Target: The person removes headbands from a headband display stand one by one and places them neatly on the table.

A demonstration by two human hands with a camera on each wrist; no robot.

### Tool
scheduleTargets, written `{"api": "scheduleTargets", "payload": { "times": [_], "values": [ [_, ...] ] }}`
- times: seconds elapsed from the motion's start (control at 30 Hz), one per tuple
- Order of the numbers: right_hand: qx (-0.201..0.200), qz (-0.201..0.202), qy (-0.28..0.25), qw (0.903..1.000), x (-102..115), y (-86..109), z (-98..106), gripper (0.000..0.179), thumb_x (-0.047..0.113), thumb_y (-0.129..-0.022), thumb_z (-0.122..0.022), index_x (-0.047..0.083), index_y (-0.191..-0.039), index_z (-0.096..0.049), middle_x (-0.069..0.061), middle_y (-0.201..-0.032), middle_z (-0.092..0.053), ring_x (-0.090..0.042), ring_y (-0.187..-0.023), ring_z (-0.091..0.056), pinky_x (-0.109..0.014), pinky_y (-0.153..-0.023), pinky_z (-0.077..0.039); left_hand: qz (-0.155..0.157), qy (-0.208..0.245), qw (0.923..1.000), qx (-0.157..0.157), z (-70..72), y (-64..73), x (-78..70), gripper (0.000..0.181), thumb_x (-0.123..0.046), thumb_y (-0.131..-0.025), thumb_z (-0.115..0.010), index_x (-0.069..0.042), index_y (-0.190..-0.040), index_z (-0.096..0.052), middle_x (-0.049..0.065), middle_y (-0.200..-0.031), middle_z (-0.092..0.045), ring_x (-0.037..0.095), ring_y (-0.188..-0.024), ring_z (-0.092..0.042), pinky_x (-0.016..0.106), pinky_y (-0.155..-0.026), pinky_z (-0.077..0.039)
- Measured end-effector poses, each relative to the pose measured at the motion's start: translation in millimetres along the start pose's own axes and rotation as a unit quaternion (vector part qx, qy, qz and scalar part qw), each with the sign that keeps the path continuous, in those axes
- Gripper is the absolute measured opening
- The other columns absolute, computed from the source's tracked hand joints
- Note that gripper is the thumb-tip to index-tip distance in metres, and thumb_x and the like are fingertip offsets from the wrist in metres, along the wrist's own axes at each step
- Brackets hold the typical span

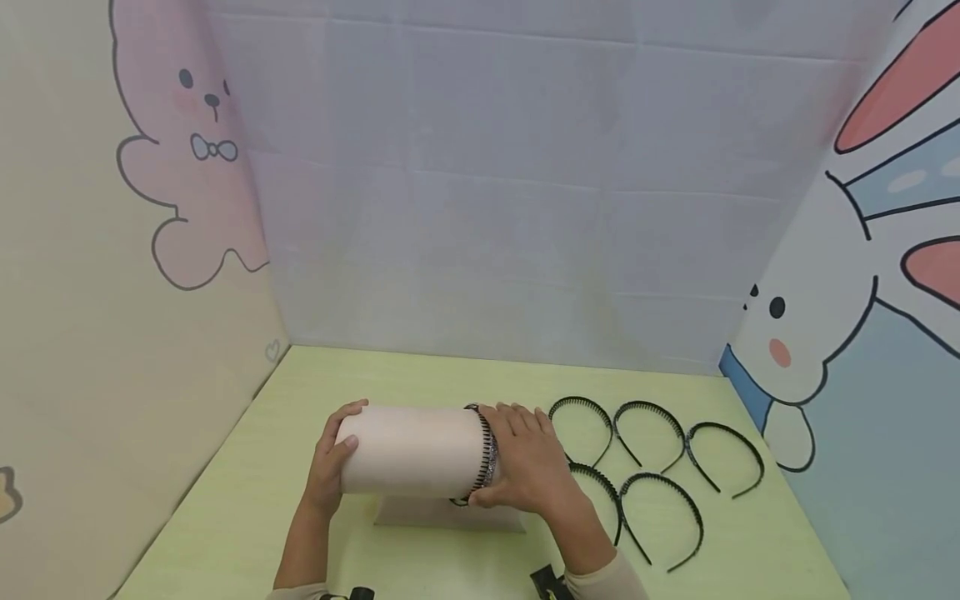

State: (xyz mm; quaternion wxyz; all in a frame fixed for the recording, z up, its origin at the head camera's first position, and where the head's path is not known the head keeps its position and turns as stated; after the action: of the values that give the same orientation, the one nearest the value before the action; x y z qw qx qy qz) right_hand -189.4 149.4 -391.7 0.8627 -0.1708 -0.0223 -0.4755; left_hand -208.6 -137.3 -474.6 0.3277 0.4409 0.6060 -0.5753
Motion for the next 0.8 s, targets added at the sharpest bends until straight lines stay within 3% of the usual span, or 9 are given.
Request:
{"api": "scheduleTargets", "payload": {
  "times": [0.4,0.57,0.8],
  "values": [
    [-0.009,0.014,-0.018,0.9997,-11.9,4.8,4.3,0.109,0.062,-0.051,-0.080,0.009,-0.137,-0.040,-0.016,-0.130,-0.048,-0.035,-0.121,-0.041,-0.054,-0.097,-0.029,-0.010,0.003,0.9999,0.001,-0.7,-0.6,0.2,0.037,-0.006,-0.092,-0.042,0.000,-0.128,-0.039,0.017,-0.140,-0.032,0.027,-0.105,-0.044,0.042,-0.073,-0.043],
    [0.004,0.000,-0.060,0.9982,-19.7,6.0,6.3,0.107,0.063,-0.053,-0.078,0.009,-0.137,-0.039,-0.016,-0.132,-0.045,-0.038,-0.123,-0.037,-0.052,-0.098,-0.030,-0.012,0.008,0.9999,0.006,-0.3,-1.3,0.2,0.038,-0.005,-0.091,-0.040,0.000,-0.129,-0.038,0.019,-0.141,-0.029,0.026,-0.105,-0.044,0.041,-0.072,-0.044],
    [0.004,-0.007,-0.128,0.9917,-32.6,9.6,3.2,0.105,0.064,-0.055,-0.077,0.012,-0.137,-0.039,-0.012,-0.134,-0.042,-0.035,-0.122,-0.036,-0.053,-0.087,-0.038,-0.011,0.010,0.9999,0.008,1.3,-0.2,1.3,0.038,-0.005,-0.091,-0.040,0.000,-0.129,-0.037,0.017,-0.141,-0.028,0.027,-0.106,-0.044,0.043,-0.073,-0.044]
  ]
}}
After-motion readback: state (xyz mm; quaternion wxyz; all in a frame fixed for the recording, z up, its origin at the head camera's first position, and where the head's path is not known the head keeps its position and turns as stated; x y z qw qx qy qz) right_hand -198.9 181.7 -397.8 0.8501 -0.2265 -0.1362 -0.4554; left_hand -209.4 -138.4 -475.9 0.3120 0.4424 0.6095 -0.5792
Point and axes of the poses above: each hand's wrist, its own y-axis away from the middle knuckle, its own z-axis out of the back of the hand, x = y × z, the point moved 2 cm from there along -y, towards the middle knuckle
